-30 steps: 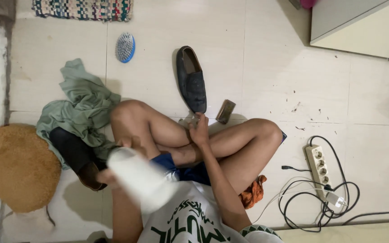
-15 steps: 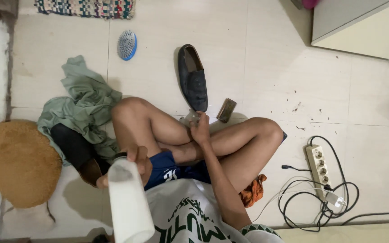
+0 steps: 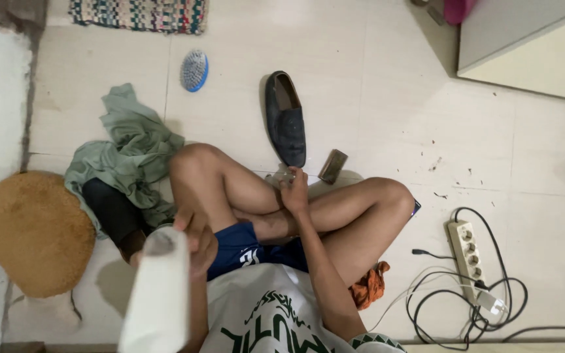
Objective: The person sits on the floor and cleans a black shoe using an orange cloth, a white bottle of cleaning solution, and a blue brush. They wipe the shoe, apply liquid from the bottle, and scrub the surface with the brush.
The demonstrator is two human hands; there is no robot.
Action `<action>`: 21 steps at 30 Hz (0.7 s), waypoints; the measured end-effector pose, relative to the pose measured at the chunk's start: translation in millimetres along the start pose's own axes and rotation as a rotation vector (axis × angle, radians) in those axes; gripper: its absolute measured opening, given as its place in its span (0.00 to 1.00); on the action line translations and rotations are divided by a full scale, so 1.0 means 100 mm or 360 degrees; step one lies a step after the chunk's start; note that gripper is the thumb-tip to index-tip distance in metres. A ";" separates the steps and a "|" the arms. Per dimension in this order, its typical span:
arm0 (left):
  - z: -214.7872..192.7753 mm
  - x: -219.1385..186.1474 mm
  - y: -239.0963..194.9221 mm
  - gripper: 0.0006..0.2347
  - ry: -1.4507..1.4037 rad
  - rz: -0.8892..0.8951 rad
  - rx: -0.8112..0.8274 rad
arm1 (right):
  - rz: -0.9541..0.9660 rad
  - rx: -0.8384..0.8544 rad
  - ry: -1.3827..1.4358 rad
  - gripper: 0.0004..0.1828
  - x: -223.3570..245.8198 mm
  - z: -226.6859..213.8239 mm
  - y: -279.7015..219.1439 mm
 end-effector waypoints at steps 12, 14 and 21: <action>0.32 -0.21 -0.05 0.23 0.3156 0.0655 -0.1874 | 0.0031 -0.0014 -0.0021 0.25 -0.01 -0.06 -0.06; 0.07 -0.25 -0.22 0.22 0.2730 0.0518 -0.1948 | -0.0070 0.0040 0.0392 0.33 0.18 -0.10 -0.16; -0.88 0.16 -0.27 0.27 0.2169 0.0321 -0.2118 | 0.0054 0.0397 0.1889 0.54 0.71 0.17 -0.90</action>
Point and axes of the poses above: each hand's wrist, its own y-axis towards the middle knuckle, its own z-axis out of the palm, x = y × z, the point moved 6 cm from there along y, towards the middle knuckle, and after that the axes turned 9 degrees about -z, right-handed, at the moved point
